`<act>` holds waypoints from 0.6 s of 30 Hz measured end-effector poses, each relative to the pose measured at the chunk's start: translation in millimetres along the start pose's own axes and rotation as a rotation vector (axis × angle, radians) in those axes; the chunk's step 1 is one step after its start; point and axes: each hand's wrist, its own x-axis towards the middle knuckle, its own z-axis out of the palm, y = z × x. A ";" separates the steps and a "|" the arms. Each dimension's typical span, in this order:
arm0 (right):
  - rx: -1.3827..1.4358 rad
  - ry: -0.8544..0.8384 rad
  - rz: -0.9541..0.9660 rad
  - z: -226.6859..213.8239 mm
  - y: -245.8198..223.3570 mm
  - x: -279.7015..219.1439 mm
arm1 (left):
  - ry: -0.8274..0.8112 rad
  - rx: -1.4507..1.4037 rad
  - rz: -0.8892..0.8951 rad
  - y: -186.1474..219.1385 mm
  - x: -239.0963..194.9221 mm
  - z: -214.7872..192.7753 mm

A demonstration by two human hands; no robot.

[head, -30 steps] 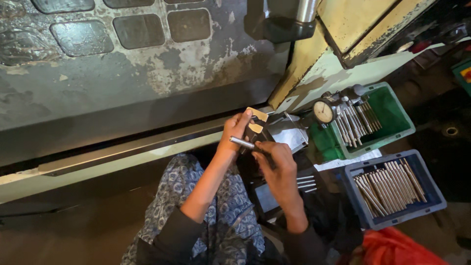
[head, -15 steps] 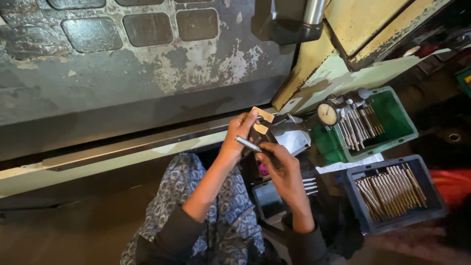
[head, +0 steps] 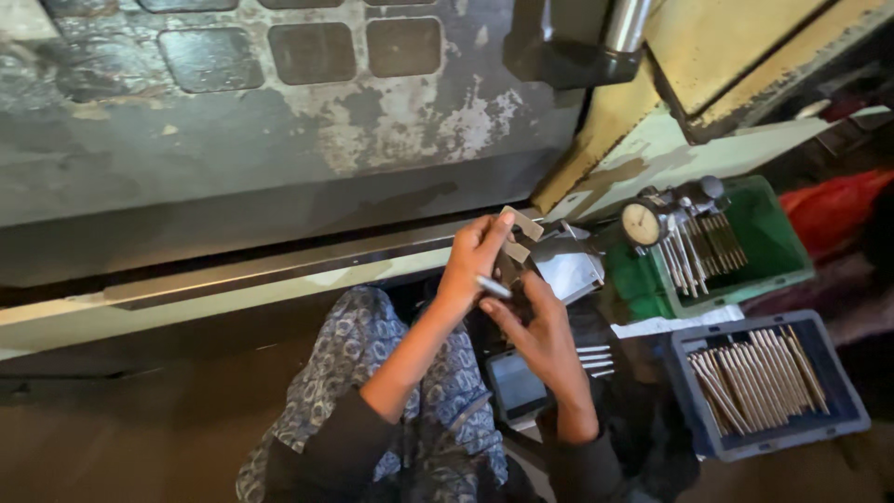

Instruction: The person retrieves metal rods from a machine, measures them with a dial caliper, and places them into a container. The person repeats this process for multiple rods.

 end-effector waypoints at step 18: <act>0.299 0.060 0.002 31.4 2.5 21.6 | 0.182 0.044 0.301 15.6 -14.9 -42.9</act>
